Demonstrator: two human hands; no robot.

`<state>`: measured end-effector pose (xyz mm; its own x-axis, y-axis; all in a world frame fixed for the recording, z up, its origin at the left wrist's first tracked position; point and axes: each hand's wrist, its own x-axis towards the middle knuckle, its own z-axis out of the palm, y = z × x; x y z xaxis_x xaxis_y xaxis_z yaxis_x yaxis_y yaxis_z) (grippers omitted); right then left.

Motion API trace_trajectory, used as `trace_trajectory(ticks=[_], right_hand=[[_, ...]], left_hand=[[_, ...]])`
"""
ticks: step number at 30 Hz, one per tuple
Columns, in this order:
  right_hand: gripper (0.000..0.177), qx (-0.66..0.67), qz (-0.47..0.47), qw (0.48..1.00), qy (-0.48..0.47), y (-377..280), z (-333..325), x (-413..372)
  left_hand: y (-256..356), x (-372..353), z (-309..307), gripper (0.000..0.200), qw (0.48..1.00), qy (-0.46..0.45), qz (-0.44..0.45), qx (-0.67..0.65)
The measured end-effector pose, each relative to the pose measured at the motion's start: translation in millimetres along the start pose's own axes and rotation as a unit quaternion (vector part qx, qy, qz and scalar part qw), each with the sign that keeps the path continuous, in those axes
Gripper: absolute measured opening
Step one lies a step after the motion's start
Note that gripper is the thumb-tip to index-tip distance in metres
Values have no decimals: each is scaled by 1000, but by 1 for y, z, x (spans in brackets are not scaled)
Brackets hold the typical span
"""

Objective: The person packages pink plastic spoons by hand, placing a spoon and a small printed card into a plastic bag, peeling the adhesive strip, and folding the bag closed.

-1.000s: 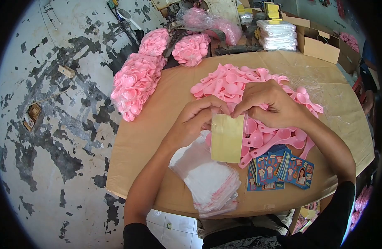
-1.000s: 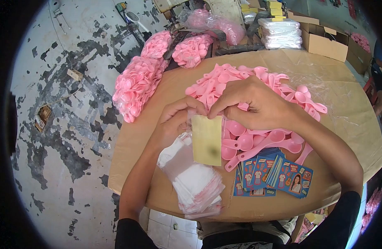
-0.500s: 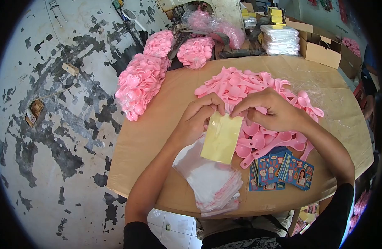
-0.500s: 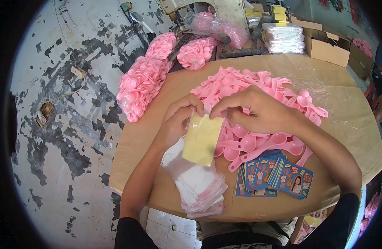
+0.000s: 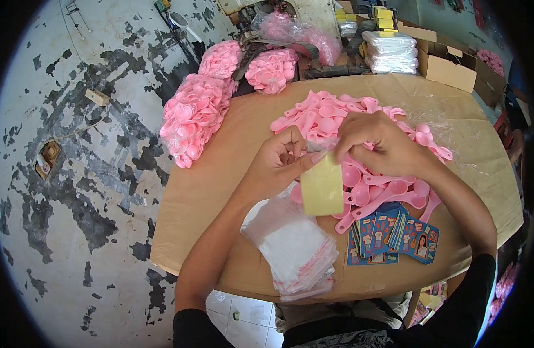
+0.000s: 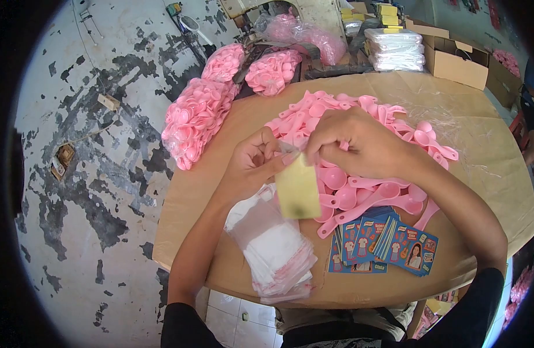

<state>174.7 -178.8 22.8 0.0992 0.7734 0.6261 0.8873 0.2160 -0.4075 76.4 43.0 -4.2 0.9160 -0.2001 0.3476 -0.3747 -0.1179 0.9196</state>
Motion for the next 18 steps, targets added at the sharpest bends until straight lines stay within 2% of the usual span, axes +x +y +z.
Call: trace_trajectory(ticks=[3, 6, 9, 14, 17, 18], right_hand=[[14, 43, 102, 993, 36, 3, -7, -3], [14, 158, 188, 963, 109, -16, 5, 5], [23, 12, 194, 981, -2, -36, 3, 8], [15, 13, 201, 979, 25, -41, -1, 10], [16, 49, 201, 977, 49, -62, -3, 13], [19, 19, 174, 982, 66, -66, 0, 12]], left_hand=[[4, 0, 2, 33, 1000, 9, -11, -26], [6, 1, 7, 36, 1000, 19, 4, -20], [4, 0, 13, 37, 999, 15, 18, -33], [6, -1, 10, 34, 999, 1, 44, 5], [23, -4, 13, 32, 997, -17, 71, -28], [26, -5, 14, 31, 997, -14, 69, -36]])
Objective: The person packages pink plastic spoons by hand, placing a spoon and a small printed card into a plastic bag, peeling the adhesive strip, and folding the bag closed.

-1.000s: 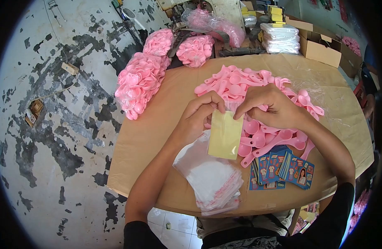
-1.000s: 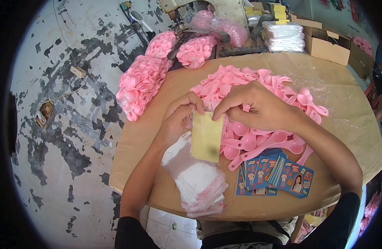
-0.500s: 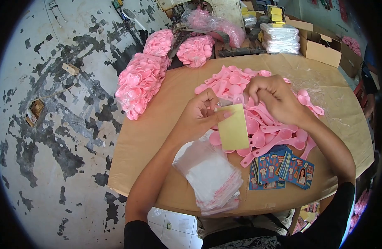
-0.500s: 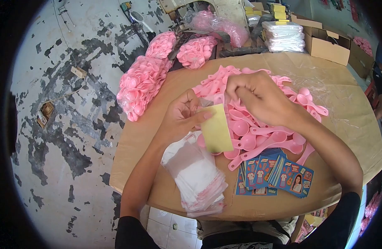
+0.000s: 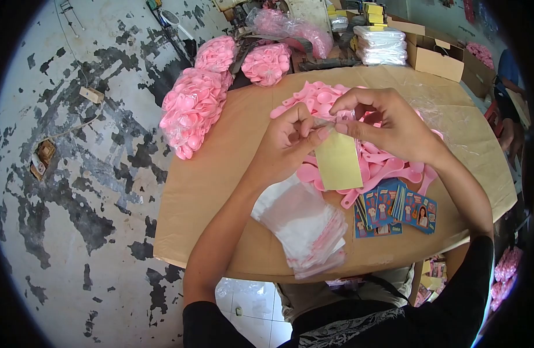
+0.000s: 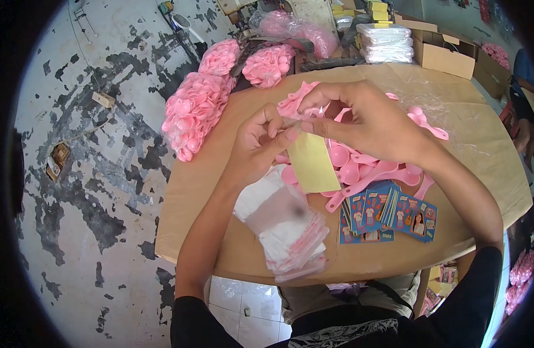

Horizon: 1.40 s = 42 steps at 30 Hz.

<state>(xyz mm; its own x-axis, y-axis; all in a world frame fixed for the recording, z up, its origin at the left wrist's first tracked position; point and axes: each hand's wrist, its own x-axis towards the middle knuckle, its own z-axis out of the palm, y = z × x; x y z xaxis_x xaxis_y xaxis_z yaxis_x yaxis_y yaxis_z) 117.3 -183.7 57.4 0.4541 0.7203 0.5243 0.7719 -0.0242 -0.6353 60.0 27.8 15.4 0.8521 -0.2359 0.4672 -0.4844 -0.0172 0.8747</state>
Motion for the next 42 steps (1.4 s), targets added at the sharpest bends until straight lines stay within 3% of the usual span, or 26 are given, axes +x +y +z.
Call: trace_trajectory(ticks=[3, 6, 9, 10, 13, 14, 18, 21, 24, 27, 28, 31, 32, 35, 39, 42], right_hand=[[21, -54, -26, 997, 40, -8, 7, -16], [22, -26, 99, 995, 19, -22, -3, -35], [20, -6, 150, 979, 138, -31, -9, -71], [17, -50, 78, 978, 185, -22, -10, -87], [16, 10, 129, 969, 209, -24, -31, -136], [16, -62, 159, 958, 232, -24, -42, -154], [17, -108, 68, 894, 430, -18, -66, -200], [19, -364, 118, 891, 245, 30, -63, -227], [20, -400, 93, 864, 290, 32, -69, -244], [20, -262, 158, 845, 439, -4, -81, -235], [21, -193, 188, 851, 451, -14, -80, -232], [20, -237, 128, 896, 353, -17, -70, -219], [23, -285, 112, 916, 258, -10, -71, -216], [26, -183, 156, 933, 268, 19, -71, -209], [24, -79, 62, 927, 360, 47, -94, -196], [21, -391, 71, 879, 263, 99, -99, -199]], left_hand=[[-1, -3, 7, 30, 1000, 6, -1, -15], [-8, -3, 15, 29, 1000, -11, 7, -10], [-12, -5, 26, 28, 999, -27, 20, -23], [-15, -6, 27, 28, 999, -31, 26, -19], [-26, -7, 32, 28, 999, -26, 42, -11], [-27, -7, 34, 29, 999, -26, 41, -13], [-27, -7, 37, 29, 999, -18, 38, -15], [-18, -14, 52, 29, 999, -12, 8, -35], [-22, -10, 46, 28, 998, -26, 51, 14], [-17, -11, 52, 28, 1000, -20, 13, -18], [-13, -13, 57, 28, 1000, -22, 12, -16], [3, -11, 71, 28, 999, -33, 26, -13], [7, -10, 75, 28, 999, -39, 29, -17], [22, -9, 90, 28, 998, -46, 19, -29], [34, 6, 94, 27, 996, -80, 32, 1], [47, 20, 103, 27, 993, -109, 47, -11]])
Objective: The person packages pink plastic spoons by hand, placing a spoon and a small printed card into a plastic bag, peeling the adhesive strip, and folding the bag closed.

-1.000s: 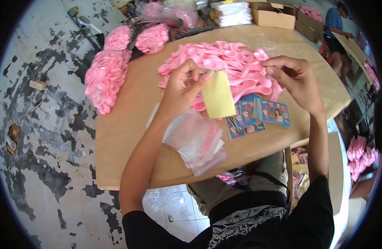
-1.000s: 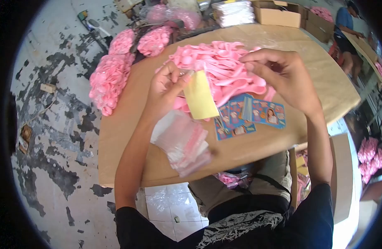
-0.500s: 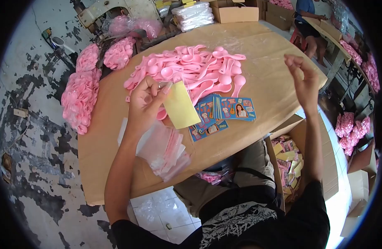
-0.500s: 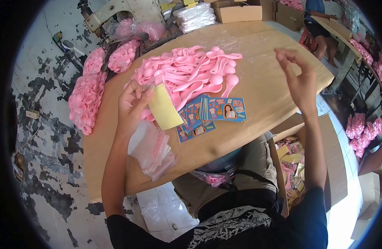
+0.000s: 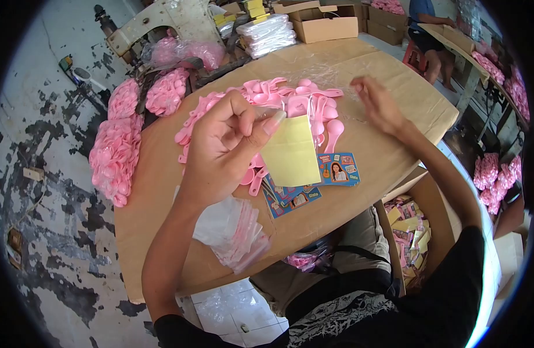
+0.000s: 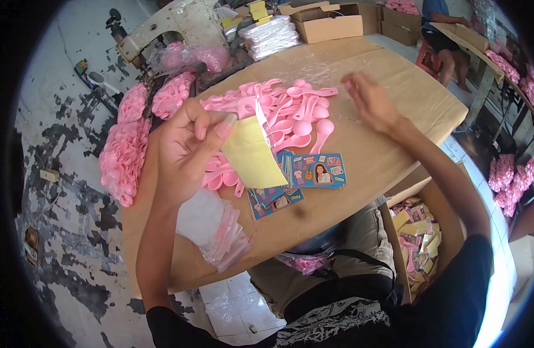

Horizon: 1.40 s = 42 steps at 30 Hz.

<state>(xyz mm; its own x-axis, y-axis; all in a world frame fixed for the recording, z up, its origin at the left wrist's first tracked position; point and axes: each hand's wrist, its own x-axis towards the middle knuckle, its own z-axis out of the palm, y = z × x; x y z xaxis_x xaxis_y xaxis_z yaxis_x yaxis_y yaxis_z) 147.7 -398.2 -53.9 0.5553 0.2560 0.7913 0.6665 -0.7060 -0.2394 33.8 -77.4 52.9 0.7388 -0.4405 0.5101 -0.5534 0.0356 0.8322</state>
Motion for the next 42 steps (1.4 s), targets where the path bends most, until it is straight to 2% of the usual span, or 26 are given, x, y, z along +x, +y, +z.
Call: trace_trajectory(ticks=[3, 4, 7, 8, 11, 12, 15, 16, 19, 22, 25, 29, 30, 33, 35, 36, 38, 39, 40, 42], right_hand=[[19, 23, 118, 988, -99, 6, -8, 3], [24, 50, 90, 993, -51, 6, -12, 14], [34, 85, 130, 988, -6, -5, -35, 40], [46, 59, 139, 988, -32, -6, -43, 45], [50, 73, 131, 987, -53, -24, -37, 45], [51, -2, 112, 989, -100, -12, -31, 38], [50, -196, 21, 972, -126, 15, -6, 11], [50, -156, 35, 972, -169, 20, -2, 2], [52, -77, 80, 982, -152, 25, -1, 1], [60, 104, 129, 984, -68, 35, -5, -2], [70, 219, 161, 962, -30, 43, -20, -3], [72, 321, 135, 936, 59, 54, -33, 3], [71, 362, 152, 916, 85, 52, -36, 5], [71, 326, 197, 917, 120, 4, -43, 4], [70, 414, 126, 901, -24, -63, -40, -6], [63, 405, 64, 909, -71, -97, -33, -5], [51, 373, 50, 911, -170, -141, -35, -12], [46, 352, 95, 903, -225, -151, -38, -16], [37, 315, 90, 916, -231, -152, -42, -15], [33, 338, 163, 911, -168, -136, -53, -32]], left_hand=[[4, 9, 1, 27, 997, -3, 56, 47], [3, 11, 0, 26, 996, -13, 62, 65], [-7, 9, -7, 26, 992, -31, 48, 111], [-13, 8, -11, 26, 991, -37, 28, 125], [-24, 7, -18, 27, 990, -40, -14, 133], [-26, 8, -21, 27, 991, -40, -16, 129], [-30, 7, -31, 28, 988, -45, -21, 143], [-30, 8, -33, 28, 987, -47, -22, 152], [-31, 8, -34, 28, 984, -47, -23, 171], [-39, 8, -32, 29, 989, -37, -10, 146], [-36, 7, -32, 29, 987, -28, -2, 157], [-31, 6, -31, 29, 985, -27, 7, 168], [-30, 5, -32, 29, 984, -26, 3, 174], [-29, 5, -26, 28, 991, 12, 2, 136], [-29, 2, -13, 27, 990, 32, 31, 132], [-29, -1, -3, 25, 987, 28, 60, 146], [-29, -7, 18, 21, 981, 10, 102, 165], [-28, -10, 24, 17, 978, -1, 116, 172], [-27, -12, 25, 13, 983, -12, 108, 151], [-22, -8, 12, 15, 985, 20, 112, 133]])
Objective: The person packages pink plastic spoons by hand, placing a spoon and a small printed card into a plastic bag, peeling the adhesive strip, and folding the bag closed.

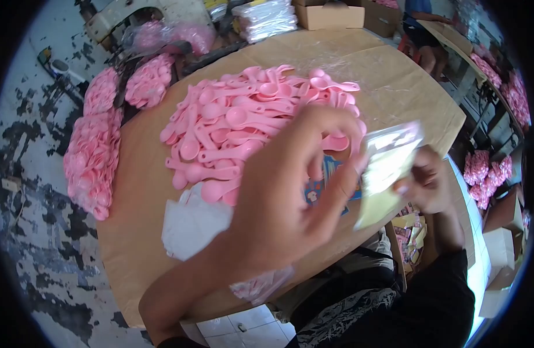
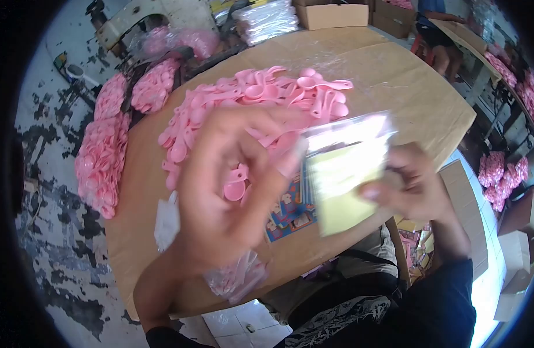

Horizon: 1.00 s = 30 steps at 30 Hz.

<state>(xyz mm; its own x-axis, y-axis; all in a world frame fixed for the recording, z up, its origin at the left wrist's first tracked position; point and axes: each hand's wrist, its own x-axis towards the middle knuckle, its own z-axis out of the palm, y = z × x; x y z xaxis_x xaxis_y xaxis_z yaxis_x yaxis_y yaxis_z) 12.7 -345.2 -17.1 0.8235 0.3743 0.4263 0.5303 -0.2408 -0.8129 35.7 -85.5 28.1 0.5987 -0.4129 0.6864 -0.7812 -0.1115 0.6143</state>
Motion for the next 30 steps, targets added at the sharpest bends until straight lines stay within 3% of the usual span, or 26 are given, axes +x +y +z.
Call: trace_trajectory(ticks=[2, 3, 6, 7, 9, 11, 13, 14, 15, 16, 18, 21, 24, 28, 30], right_hand=[[36, 14, 76, 996, 36, 2, -31, -25], [41, -144, 82, 986, -4, 29, -76, -66], [52, -280, 315, 901, -99, 44, -160, -128], [44, -236, 280, 930, -22, 20, -137, -115], [33, -354, 139, 925, 18, 29, -153, -127], [23, -229, 163, 960, 9, 3, -125, -87], [20, -348, -4, 936, 41, -15, -59, -36], [16, -268, -16, 963, -1, -26, -21, -4], [16, -213, -88, 970, -73, -29, 11, 26], [20, -230, -133, 951, -157, -40, 39, 51], [23, -210, -201, 937, -194, -37, 97, 81], [24, -283, -171, 898, -289, -39, 147, 108], [22, -227, -72, 911, -337, -41, 161, 127], [16, -158, -8, 922, -354, -46, 161, 130], [13, -173, -63, 922, -340, -37, 162, 128]], left_hand=[[2, 7, -23, 19, 999, 39, -1, -8], [5, 4, -37, 19, 998, 68, -13, -8], [5, -22, -83, 20, 991, 121, -43, 34], [-3, -38, -104, 20, 991, 99, -45, 75], [-15, -62, -135, 11, 981, -20, -50, 186], [-26, -77, -149, 7, 970, -88, -103, 204], [-37, -91, -159, 10, 954, -133, -117, 244], [-45, -98, -162, 10, 945, -139, -110, 276], [-47, -100, -165, 11, 936, -141, -101, 307], [-38, -102, -161, 15, 940, -129, -118, 292], [-39, -116, -157, 15, 951, -89, -32, 294], [-37, -125, -152, 13, 941, -97, 70, 316], [-30, -131, -143, 14, 905, -143, 135, 377], [-22, -141, -128, 18, 905, -153, 149, 368], [-20, -142, -122, 19, 919, -150, 124, 342]])
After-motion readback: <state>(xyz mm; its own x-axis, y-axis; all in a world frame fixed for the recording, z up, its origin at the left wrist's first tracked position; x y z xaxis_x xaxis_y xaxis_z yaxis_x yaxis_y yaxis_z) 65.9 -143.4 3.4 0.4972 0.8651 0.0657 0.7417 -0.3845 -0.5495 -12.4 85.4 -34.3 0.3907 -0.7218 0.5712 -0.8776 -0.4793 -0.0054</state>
